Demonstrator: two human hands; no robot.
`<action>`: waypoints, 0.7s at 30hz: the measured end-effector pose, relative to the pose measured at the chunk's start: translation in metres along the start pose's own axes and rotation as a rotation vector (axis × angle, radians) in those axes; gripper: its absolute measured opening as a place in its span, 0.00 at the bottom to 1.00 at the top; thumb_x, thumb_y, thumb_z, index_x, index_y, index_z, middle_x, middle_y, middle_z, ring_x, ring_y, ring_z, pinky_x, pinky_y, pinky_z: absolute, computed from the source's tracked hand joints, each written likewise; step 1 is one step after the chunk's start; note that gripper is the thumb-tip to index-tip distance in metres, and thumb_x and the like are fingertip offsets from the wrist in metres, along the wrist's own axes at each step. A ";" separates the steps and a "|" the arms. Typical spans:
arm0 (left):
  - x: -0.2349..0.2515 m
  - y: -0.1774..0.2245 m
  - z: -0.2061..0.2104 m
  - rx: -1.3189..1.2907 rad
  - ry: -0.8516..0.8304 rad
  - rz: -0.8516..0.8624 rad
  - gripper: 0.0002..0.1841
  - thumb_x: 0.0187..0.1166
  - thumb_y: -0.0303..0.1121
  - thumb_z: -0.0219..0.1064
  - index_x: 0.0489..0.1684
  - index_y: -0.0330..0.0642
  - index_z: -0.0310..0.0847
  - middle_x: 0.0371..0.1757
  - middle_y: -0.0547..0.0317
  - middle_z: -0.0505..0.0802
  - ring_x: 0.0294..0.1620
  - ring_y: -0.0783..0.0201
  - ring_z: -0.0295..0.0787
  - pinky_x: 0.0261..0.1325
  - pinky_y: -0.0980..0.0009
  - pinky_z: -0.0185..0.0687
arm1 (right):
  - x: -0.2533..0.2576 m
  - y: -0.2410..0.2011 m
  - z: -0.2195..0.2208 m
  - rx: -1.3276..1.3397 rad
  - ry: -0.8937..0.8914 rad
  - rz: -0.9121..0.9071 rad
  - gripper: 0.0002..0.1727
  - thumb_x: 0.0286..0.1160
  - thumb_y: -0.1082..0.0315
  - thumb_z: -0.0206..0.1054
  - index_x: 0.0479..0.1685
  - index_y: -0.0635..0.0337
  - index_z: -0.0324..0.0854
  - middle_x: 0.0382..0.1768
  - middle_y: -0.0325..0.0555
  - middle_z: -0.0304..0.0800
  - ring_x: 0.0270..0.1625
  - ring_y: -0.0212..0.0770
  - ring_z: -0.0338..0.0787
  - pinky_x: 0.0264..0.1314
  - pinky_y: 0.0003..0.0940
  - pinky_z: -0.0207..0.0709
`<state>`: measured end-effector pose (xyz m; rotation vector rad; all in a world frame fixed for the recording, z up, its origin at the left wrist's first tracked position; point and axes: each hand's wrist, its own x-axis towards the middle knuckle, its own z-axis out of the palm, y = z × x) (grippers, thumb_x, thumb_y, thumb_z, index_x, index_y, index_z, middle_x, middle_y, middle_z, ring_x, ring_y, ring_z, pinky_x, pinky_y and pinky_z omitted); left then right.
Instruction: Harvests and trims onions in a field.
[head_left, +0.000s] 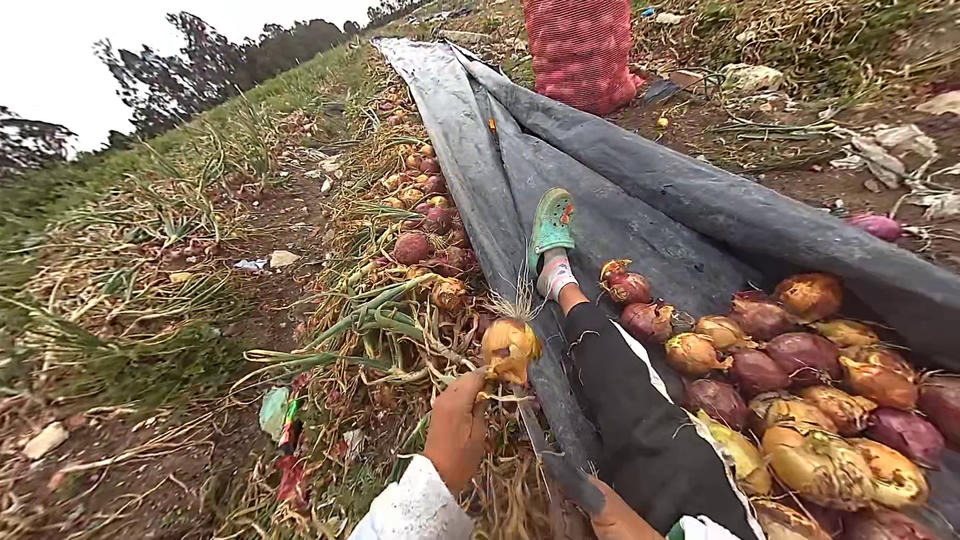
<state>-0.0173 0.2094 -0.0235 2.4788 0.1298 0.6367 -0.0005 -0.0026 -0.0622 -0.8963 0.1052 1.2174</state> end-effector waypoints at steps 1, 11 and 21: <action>-0.017 0.019 0.000 0.047 -0.025 0.071 0.18 0.72 0.21 0.55 0.52 0.26 0.90 0.45 0.42 0.97 0.46 0.52 0.97 0.56 0.58 0.91 | -0.005 -0.003 0.003 0.017 -0.005 -0.045 0.13 0.93 0.60 0.44 0.45 0.49 0.73 0.23 0.31 0.81 0.21 0.26 0.82 0.23 0.23 0.80; -0.108 0.076 0.003 -0.486 -0.131 -0.403 0.10 0.73 0.21 0.61 0.37 0.31 0.91 0.33 0.66 0.95 0.38 0.82 0.91 0.50 0.77 0.89 | -0.034 -0.002 0.009 -0.644 0.122 -0.385 0.41 0.52 0.58 0.85 0.66 0.73 0.76 0.56 0.45 0.90 0.59 0.23 0.86 0.67 0.21 0.76; -0.131 0.064 -0.048 -0.573 -0.045 -0.367 0.09 0.82 0.32 0.66 0.36 0.43 0.93 0.34 0.78 0.96 0.39 0.88 0.89 0.48 0.82 0.87 | -0.035 -0.004 0.006 -0.652 0.079 -0.687 0.43 0.56 0.58 0.84 0.70 0.79 0.73 0.59 0.45 0.92 0.62 0.18 0.87 0.70 0.17 0.78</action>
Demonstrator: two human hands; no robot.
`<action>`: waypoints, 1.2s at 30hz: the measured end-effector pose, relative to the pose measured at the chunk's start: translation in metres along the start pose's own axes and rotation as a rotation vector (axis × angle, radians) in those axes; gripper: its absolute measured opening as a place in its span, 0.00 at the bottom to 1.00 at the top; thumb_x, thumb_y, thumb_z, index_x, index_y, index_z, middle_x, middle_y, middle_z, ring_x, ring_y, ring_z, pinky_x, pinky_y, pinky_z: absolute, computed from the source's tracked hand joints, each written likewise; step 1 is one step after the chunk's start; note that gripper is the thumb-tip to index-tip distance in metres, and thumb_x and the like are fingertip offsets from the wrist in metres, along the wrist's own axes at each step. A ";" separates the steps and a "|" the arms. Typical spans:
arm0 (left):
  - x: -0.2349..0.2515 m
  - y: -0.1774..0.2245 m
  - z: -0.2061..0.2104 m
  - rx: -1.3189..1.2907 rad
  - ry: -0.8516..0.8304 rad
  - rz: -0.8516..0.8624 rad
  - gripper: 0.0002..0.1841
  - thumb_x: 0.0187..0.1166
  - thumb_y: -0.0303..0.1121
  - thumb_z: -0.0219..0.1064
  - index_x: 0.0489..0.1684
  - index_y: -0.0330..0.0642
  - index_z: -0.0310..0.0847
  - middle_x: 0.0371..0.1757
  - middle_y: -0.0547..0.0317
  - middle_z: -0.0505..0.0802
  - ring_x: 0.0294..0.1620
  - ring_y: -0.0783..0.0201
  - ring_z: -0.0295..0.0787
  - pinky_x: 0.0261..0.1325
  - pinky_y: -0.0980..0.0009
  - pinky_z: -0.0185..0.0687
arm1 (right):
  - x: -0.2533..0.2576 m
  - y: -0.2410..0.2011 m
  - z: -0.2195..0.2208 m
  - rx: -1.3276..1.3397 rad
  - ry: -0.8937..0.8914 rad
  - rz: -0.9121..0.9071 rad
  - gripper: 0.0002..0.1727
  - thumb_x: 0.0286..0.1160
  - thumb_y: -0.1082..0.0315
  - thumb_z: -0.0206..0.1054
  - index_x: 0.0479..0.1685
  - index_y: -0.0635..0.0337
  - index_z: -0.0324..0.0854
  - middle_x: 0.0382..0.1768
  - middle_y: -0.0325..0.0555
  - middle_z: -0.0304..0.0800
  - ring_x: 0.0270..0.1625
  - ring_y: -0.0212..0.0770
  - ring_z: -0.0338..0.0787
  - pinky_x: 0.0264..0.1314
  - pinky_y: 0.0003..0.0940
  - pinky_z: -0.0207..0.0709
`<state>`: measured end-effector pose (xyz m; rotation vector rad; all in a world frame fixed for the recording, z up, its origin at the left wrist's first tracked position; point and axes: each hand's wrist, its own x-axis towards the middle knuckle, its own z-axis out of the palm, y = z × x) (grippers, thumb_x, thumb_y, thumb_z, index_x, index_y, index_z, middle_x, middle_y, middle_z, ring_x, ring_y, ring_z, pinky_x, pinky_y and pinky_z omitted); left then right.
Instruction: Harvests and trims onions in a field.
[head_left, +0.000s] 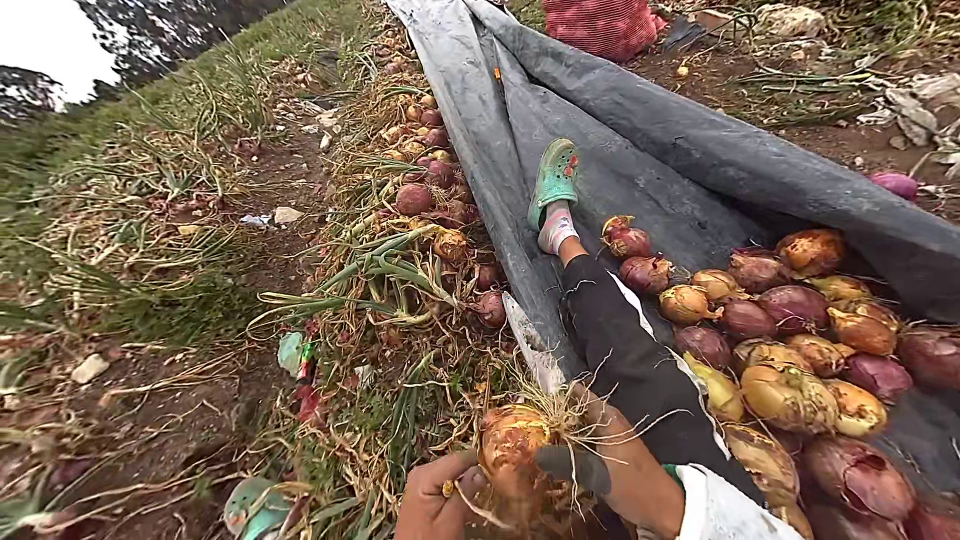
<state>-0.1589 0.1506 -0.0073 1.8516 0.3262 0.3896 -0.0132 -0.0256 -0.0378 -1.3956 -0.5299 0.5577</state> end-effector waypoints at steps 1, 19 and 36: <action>-0.001 -0.002 -0.004 0.045 -0.008 0.035 0.10 0.83 0.33 0.66 0.37 0.41 0.93 0.35 0.76 0.96 0.41 0.89 0.89 0.51 0.82 0.87 | -0.001 -0.004 0.003 0.001 -0.021 0.017 0.36 0.61 0.60 0.81 0.68 0.74 0.76 0.56 0.40 0.93 0.60 0.17 0.88 0.69 0.17 0.79; -0.010 0.004 -0.002 0.489 -0.341 -0.464 0.26 0.63 0.43 0.82 0.51 0.28 0.87 0.42 0.46 0.96 0.47 0.55 0.96 0.59 0.53 0.87 | -0.005 0.016 0.023 0.233 -0.170 0.618 0.12 0.84 0.50 0.63 0.40 0.46 0.80 0.15 0.29 0.73 0.12 0.25 0.68 0.17 0.21 0.67; 0.004 -0.018 0.013 1.012 -0.034 0.358 0.14 0.75 0.26 0.60 0.47 0.25 0.87 0.33 0.42 0.94 0.31 0.47 0.95 0.35 0.53 0.91 | -0.009 0.016 0.033 0.403 -0.185 0.825 0.13 0.88 0.52 0.56 0.55 0.50 0.73 0.27 0.33 0.79 0.22 0.27 0.79 0.23 0.24 0.76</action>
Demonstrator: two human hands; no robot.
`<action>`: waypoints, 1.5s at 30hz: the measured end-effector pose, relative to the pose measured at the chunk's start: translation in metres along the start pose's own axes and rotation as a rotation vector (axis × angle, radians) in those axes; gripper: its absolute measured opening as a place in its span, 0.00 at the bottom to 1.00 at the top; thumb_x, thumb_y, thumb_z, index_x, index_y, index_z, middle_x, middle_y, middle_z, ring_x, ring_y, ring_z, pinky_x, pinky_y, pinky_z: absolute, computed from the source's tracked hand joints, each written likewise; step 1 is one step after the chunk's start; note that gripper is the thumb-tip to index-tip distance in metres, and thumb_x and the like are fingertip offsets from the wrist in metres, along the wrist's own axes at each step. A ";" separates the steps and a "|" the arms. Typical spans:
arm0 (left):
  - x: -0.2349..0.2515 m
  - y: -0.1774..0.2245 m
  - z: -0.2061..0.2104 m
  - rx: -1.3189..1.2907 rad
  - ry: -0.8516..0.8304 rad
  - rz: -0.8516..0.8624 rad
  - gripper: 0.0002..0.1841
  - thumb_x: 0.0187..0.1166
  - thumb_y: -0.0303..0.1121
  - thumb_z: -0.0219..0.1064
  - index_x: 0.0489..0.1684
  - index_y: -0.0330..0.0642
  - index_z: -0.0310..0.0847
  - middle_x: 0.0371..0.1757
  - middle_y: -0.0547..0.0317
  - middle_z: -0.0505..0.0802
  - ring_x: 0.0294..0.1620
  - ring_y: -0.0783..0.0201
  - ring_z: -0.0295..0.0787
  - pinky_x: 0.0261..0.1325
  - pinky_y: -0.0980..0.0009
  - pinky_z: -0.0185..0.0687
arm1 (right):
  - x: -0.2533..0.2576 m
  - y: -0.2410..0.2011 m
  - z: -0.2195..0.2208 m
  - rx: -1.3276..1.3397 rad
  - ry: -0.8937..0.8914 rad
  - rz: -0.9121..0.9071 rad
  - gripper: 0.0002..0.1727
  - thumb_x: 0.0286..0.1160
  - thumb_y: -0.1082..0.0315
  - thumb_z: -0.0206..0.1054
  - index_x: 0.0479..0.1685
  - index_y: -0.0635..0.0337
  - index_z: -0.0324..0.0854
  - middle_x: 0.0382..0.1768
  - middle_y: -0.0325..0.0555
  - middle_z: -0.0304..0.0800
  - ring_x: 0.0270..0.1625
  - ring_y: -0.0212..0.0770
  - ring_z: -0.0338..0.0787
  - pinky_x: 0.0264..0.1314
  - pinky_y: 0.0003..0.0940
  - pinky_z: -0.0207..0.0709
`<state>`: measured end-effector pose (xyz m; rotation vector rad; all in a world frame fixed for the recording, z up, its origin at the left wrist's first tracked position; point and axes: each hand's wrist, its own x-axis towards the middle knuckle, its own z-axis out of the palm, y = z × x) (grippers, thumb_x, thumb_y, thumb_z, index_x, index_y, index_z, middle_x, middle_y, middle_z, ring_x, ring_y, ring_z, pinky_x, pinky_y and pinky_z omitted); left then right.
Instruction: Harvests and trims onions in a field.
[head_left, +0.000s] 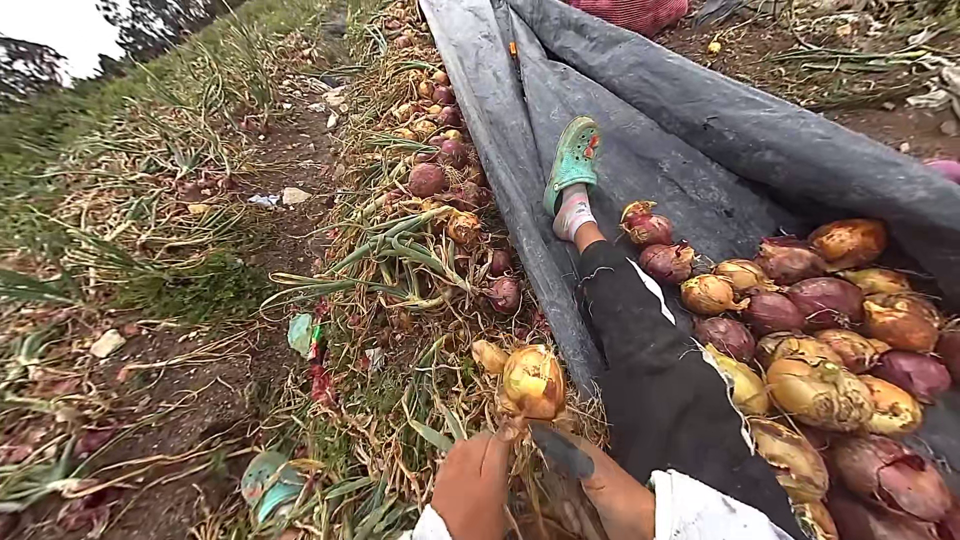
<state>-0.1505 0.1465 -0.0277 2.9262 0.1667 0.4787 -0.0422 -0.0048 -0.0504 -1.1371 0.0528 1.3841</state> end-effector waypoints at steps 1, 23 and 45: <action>-0.004 0.011 -0.001 -0.045 -0.108 0.024 0.10 0.75 0.24 0.63 0.44 0.26 0.87 0.31 0.42 0.94 0.29 0.46 0.95 0.33 0.52 0.91 | -0.005 -0.001 0.004 0.045 0.034 -0.013 0.12 0.90 0.53 0.56 0.55 0.50 0.74 0.27 0.31 0.78 0.21 0.26 0.77 0.22 0.22 0.74; 0.152 -0.106 0.125 0.221 -1.017 -0.643 0.29 0.82 0.35 0.65 0.84 0.37 0.68 0.74 0.34 0.85 0.77 0.34 0.80 0.78 0.34 0.69 | -0.001 -0.030 -0.048 0.029 0.142 -0.248 0.15 0.91 0.55 0.44 0.54 0.52 0.72 0.25 0.30 0.75 0.21 0.26 0.77 0.23 0.23 0.77; 0.004 -0.042 -0.040 -0.794 -0.410 -0.174 0.31 0.76 0.62 0.63 0.30 0.37 0.88 0.27 0.63 0.92 0.33 0.77 0.89 0.39 0.72 0.85 | -0.012 -0.005 -0.006 -0.191 0.003 -0.399 0.26 0.76 0.34 0.61 0.21 0.42 0.77 0.11 0.23 0.71 0.12 0.21 0.69 0.15 0.20 0.65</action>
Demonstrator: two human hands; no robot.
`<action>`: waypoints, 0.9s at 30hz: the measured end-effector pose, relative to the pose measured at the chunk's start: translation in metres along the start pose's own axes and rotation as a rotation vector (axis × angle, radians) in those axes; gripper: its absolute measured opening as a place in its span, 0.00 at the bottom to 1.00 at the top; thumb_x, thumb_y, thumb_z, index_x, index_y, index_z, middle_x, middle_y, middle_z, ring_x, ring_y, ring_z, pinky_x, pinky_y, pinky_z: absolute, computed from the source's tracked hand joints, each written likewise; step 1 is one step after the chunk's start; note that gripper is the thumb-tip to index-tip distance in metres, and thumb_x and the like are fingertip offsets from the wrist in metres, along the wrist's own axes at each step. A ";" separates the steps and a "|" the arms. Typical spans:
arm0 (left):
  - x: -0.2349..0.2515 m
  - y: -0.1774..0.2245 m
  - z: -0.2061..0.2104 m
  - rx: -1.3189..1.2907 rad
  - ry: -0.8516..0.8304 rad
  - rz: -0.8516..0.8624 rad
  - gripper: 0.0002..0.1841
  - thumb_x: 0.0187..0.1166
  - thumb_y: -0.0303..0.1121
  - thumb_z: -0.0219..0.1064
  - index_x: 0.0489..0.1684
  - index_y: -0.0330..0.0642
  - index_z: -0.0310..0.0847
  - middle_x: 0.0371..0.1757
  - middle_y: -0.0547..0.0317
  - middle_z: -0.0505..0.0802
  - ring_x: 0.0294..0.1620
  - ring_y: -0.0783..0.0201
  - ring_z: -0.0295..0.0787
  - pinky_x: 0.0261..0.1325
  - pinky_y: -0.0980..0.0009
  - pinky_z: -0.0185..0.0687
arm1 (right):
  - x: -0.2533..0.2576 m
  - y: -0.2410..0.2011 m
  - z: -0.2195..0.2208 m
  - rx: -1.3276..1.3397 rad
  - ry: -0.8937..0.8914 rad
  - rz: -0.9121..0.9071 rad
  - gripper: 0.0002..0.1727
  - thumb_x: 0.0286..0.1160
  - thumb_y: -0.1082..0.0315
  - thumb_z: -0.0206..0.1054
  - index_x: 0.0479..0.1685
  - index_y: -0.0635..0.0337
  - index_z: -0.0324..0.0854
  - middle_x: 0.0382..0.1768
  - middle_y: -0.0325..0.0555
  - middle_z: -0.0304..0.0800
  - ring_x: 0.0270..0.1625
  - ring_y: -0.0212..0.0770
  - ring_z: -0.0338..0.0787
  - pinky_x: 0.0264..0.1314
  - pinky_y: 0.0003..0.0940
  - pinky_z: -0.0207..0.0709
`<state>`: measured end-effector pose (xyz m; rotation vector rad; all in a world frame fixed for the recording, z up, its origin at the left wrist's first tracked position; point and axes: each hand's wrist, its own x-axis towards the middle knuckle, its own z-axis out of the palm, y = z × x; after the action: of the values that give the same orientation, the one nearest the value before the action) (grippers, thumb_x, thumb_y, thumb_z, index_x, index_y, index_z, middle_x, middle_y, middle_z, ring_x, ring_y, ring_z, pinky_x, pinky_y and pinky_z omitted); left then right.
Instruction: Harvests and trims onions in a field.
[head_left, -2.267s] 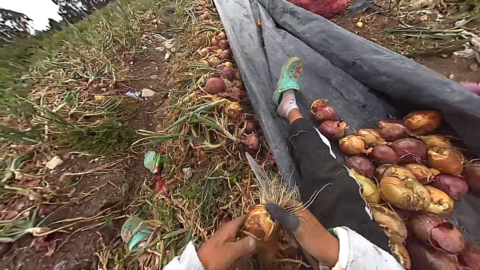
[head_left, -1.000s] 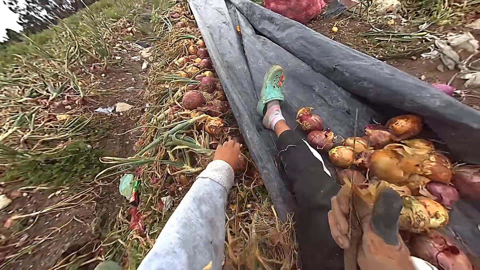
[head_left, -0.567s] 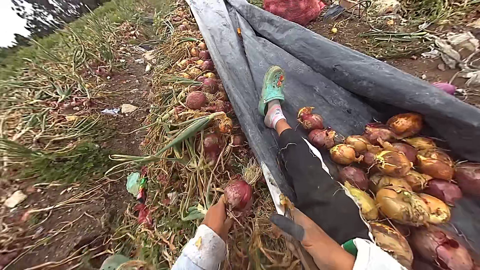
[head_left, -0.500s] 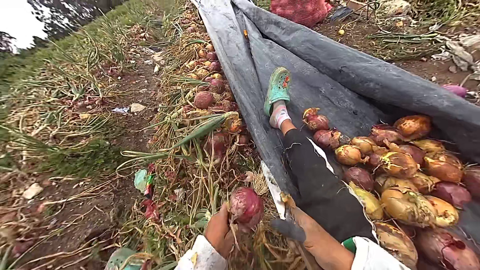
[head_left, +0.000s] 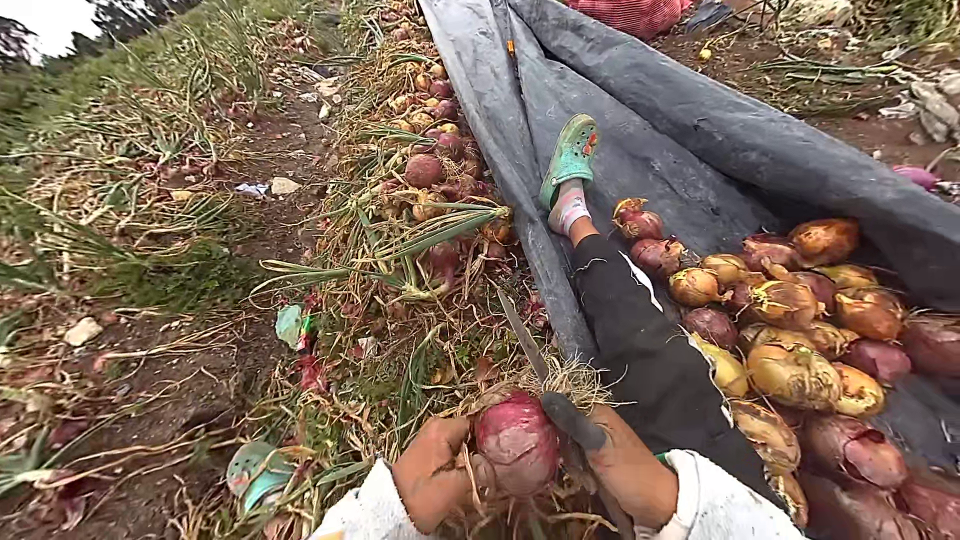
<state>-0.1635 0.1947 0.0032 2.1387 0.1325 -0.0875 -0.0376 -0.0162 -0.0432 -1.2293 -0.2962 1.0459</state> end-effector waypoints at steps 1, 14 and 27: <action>-0.001 0.002 0.004 0.194 0.044 0.003 0.32 0.75 0.61 0.62 0.28 0.34 0.87 0.24 0.54 0.91 0.28 0.66 0.91 0.33 0.61 0.85 | 0.003 0.001 -0.001 0.022 0.011 0.068 0.24 0.79 0.37 0.59 0.22 0.43 0.76 0.11 0.25 0.71 0.11 0.23 0.68 0.15 0.20 0.65; 0.028 0.005 0.002 0.646 0.478 -0.088 0.24 0.64 0.25 0.64 0.60 0.19 0.83 0.47 0.32 0.94 0.46 0.36 0.95 0.51 0.41 0.88 | 0.016 0.008 0.001 0.185 0.055 0.421 0.19 0.97 0.58 0.34 0.42 0.53 0.68 0.19 0.33 0.70 0.16 0.28 0.73 0.19 0.22 0.72; 0.078 0.030 0.061 0.559 -0.076 0.169 0.14 0.68 0.18 0.68 0.51 0.24 0.86 0.44 0.33 0.93 0.46 0.37 0.96 0.47 0.45 0.92 | 0.015 -0.001 -0.014 0.317 0.321 0.207 0.20 0.96 0.61 0.38 0.33 0.51 0.69 0.12 0.30 0.68 0.11 0.24 0.67 0.13 0.18 0.64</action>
<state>-0.0827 0.1323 -0.0137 2.6895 -0.1347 -0.1174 -0.0195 -0.0135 -0.0523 -1.1312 0.2425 1.0066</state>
